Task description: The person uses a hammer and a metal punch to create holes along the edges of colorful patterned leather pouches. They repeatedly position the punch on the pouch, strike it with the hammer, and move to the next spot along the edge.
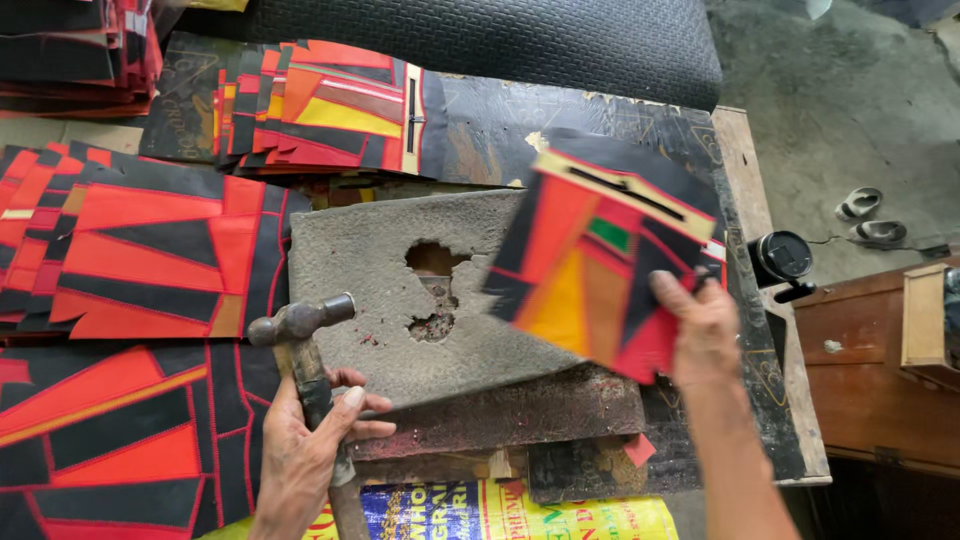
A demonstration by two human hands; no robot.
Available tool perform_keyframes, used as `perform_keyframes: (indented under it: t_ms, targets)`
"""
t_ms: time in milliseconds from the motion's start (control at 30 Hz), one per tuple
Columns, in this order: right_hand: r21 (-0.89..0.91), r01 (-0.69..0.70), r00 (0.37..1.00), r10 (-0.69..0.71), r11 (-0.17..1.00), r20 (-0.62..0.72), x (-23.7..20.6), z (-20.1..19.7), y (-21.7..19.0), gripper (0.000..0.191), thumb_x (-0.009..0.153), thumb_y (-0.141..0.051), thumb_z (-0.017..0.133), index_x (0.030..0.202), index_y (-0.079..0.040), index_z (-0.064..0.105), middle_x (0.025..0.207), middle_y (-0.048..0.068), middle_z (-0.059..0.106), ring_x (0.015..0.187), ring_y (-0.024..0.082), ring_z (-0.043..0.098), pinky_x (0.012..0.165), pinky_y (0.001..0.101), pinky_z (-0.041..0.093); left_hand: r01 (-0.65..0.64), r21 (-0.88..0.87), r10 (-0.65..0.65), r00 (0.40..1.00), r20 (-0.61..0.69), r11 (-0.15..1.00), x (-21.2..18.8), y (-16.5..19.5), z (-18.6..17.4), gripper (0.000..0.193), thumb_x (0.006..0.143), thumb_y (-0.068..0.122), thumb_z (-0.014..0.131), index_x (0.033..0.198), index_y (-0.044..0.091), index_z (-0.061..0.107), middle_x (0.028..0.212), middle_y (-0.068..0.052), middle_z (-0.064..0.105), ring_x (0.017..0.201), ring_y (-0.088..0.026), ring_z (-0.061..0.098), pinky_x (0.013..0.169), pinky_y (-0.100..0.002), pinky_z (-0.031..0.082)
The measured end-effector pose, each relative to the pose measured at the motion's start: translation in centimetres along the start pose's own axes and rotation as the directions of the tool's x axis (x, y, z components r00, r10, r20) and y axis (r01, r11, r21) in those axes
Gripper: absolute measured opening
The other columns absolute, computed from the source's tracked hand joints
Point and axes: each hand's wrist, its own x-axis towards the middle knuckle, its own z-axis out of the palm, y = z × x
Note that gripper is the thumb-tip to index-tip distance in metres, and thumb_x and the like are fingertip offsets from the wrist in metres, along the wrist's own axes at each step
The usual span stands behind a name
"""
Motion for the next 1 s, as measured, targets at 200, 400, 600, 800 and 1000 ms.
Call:
perform_keyframes:
  t_ms: [200, 400, 600, 800, 1000]
  targets:
    - [-0.925, 0.312, 0.81, -0.569, 0.217, 0.14, -0.8, -3.6, -0.7, 0.048, 0.09, -0.016, 0.086, 0.127, 0.005, 0.063, 0.094, 0.015, 0.063, 0.087, 0.026, 0.059, 0.078, 0.0392, 0.048, 0.022, 0.131, -0.023, 1.0, 0.007, 0.991, 1.5, -1.2, -1.4, 0.021, 0.093, 0.007, 0.061, 0.111, -0.001, 0.053, 0.099, -0.011, 0.062, 0.079, -0.026, 0.075, 0.06, -0.039, 0.067]
    - [-0.632, 0.767, 0.62, -0.378, 0.107, 0.688, -3.0, 4.2, 1.9, 0.059, 0.072, -0.028, 0.084, 0.126, -0.01, 0.068, 0.093, 0.015, 0.056, 0.09, 0.033, 0.055, 0.082, 0.0474, 0.045, 0.04, 0.175, -0.047, 0.998, 0.033, 0.984, 2.4, -2.2, -2.0, 0.019, 0.094, 0.007, 0.062, 0.108, -0.003, 0.055, 0.093, -0.012, 0.062, 0.076, -0.024, 0.075, 0.057, -0.039, 0.067]
    - [-0.588, 0.805, 0.59, -0.228, 0.081, 0.775, -0.3, 4.8, 1.7, 0.047, 0.08, -0.026, 0.078, 0.124, -0.016, 0.067, 0.096, 0.013, 0.056, 0.096, 0.033, 0.056, 0.085, 0.0456, 0.045, 0.055, 0.112, -0.058, 0.998, 0.018, 0.992, 2.2, -3.1, -1.6, 0.019, 0.091, 0.007, 0.064, 0.107, -0.001, 0.055, 0.091, -0.01, 0.061, 0.072, -0.022, 0.073, 0.051, -0.038, 0.065]
    - [-0.617, 0.718, 0.693, -0.247, 0.321, 0.677, 0.0, 4.2, -0.8, 0.057, 0.073, -0.021, 0.081, 0.127, -0.011, 0.065, 0.094, 0.013, 0.058, 0.089, 0.026, 0.062, 0.079, 0.0391, 0.049, 0.094, 0.04, -0.095, 0.995, 0.023, 0.995, 2.6, -4.1, -0.7, 0.019, 0.091, 0.009, 0.065, 0.106, 0.001, 0.056, 0.086, -0.012, 0.064, 0.068, -0.02, 0.073, 0.049, -0.036, 0.064]
    - [-0.516, 0.741, 0.669, -0.405, 0.43, 0.623, 5.6, 16.4, 1.0, 0.021, 0.086, -0.013, 0.078, 0.105, -0.005, 0.074, 0.084, 0.011, 0.063, 0.072, 0.025, 0.065, 0.068, 0.0365, 0.052, 0.113, -0.016, -0.113, 0.993, 0.025, 0.993, 3.4, -5.0, -0.6, 0.021, 0.09, 0.01, 0.067, 0.105, 0.001, 0.055, 0.083, -0.009, 0.063, 0.064, -0.021, 0.073, 0.047, -0.038, 0.064]
